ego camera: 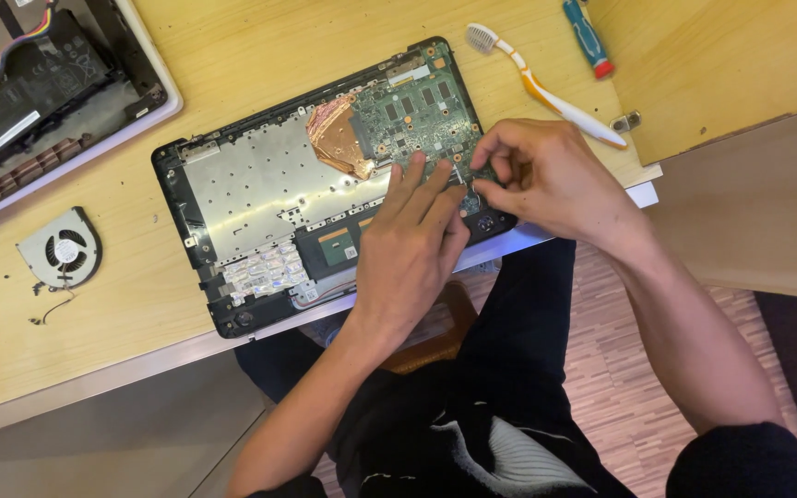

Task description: Installing a motherboard into a laptop chassis and connecting internal ribbon cables.

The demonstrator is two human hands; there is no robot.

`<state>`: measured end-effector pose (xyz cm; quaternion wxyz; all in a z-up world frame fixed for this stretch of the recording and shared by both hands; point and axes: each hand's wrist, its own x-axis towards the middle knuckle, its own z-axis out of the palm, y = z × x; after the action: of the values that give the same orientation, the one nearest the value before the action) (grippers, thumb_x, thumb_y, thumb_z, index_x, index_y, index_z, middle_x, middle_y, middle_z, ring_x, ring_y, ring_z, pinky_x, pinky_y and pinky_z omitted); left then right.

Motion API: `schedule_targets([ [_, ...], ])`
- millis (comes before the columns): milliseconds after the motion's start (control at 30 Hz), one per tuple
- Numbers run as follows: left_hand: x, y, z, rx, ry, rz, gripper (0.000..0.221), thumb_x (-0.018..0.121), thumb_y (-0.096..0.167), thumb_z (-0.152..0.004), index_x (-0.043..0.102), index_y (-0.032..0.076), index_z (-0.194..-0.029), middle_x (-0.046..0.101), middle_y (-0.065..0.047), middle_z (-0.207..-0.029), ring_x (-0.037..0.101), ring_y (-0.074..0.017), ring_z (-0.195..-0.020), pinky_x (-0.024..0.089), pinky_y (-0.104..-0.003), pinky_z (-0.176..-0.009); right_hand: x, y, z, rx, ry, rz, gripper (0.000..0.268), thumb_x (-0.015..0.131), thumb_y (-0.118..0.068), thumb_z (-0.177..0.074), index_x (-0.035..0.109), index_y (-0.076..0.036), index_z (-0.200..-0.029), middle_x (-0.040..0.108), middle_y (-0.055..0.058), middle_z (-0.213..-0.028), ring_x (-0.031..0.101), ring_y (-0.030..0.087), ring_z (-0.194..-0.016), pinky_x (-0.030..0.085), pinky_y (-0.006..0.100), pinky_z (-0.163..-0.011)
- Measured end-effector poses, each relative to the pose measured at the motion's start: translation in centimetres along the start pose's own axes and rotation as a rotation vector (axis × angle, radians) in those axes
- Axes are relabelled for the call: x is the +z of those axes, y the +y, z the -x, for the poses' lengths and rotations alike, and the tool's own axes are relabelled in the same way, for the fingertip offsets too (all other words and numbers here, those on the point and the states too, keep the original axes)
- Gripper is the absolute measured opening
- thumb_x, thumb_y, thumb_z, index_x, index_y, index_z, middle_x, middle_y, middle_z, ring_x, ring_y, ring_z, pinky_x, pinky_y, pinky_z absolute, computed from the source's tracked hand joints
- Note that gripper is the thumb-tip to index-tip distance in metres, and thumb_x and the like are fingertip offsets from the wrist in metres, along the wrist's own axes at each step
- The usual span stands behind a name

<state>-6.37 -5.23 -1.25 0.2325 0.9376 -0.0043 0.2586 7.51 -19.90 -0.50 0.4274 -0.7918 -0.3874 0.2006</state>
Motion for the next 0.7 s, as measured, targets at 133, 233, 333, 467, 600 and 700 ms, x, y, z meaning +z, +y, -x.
schedule_targets([
  [133,0.0,0.0,0.0,0.003,0.01,0.001,0.018,0.067,0.004,-0.092,0.075,0.003,-0.107,0.074,-0.021,-0.119,0.063,-0.0387,-0.125,0.043,-0.048,-0.114,-1.0,-2.8,-0.3,0.063,-0.066,-0.008,0.019,0.071,0.009,-0.083,0.071,0.007,-0.102,0.057,0.011,-0.067,0.068,0.023,-0.048,0.055,0.033,-0.04],
  [233,0.0,-0.2,-0.1,-0.001,0.003,0.014,0.017,0.067,0.004,-0.091,0.075,0.003,-0.106,0.074,-0.021,-0.118,0.063,-0.0388,-0.124,0.044,-0.049,-0.113,-1.4,-4.3,-0.6,0.112,-0.12,0.044,0.018,0.072,0.01,-0.081,0.072,0.006,-0.099,0.06,0.013,-0.065,0.071,0.026,-0.048,0.055,0.036,-0.037],
  [333,-0.2,-0.7,-0.6,-0.006,0.007,0.018,0.014,0.069,0.006,-0.091,0.077,0.005,-0.102,0.076,-0.019,-0.114,0.066,-0.0372,-0.122,0.045,-0.047,-0.112,-1.6,-4.4,-1.2,0.19,-0.168,0.106,0.015,0.072,0.005,-0.082,0.074,0.003,-0.098,0.063,0.011,-0.066,0.071,0.023,-0.049,0.056,0.036,-0.041],
  [467,-0.4,-1.4,-1.9,-0.067,-0.043,0.068,0.01,0.077,0.012,-0.082,0.078,0.01,-0.091,0.074,-0.007,-0.091,0.069,-0.0263,-0.098,0.055,-0.037,-0.091,-1.3,-3.2,-1.5,0.267,-0.159,-0.024,0.015,0.075,0.008,-0.079,0.074,0.002,-0.093,0.059,0.008,-0.062,0.067,0.021,-0.046,0.057,0.032,-0.038],
  [600,0.1,-0.9,-2.8,-0.157,-0.088,0.067,0.017,0.082,0.008,-0.071,0.077,0.005,-0.087,0.065,-0.006,-0.083,0.059,-0.0208,-0.087,0.055,-0.035,-0.076,-1.1,-3.4,-0.9,0.26,-0.106,-0.111,0.016,0.075,0.009,-0.08,0.073,0.005,-0.095,0.056,0.009,-0.063,0.065,0.02,-0.047,0.06,0.032,-0.038],
  [700,0.2,-0.5,-3.2,-0.167,-0.074,0.062,0.016,0.082,0.006,-0.067,0.077,0.003,-0.082,0.062,-0.008,-0.081,0.057,-0.0226,-0.085,0.055,-0.038,-0.07,-0.8,-2.8,-0.1,0.21,-0.051,-0.184,0.017,0.074,0.011,-0.083,0.072,0.007,-0.099,0.056,0.01,-0.067,0.065,0.019,-0.052,0.061,0.032,-0.04],
])
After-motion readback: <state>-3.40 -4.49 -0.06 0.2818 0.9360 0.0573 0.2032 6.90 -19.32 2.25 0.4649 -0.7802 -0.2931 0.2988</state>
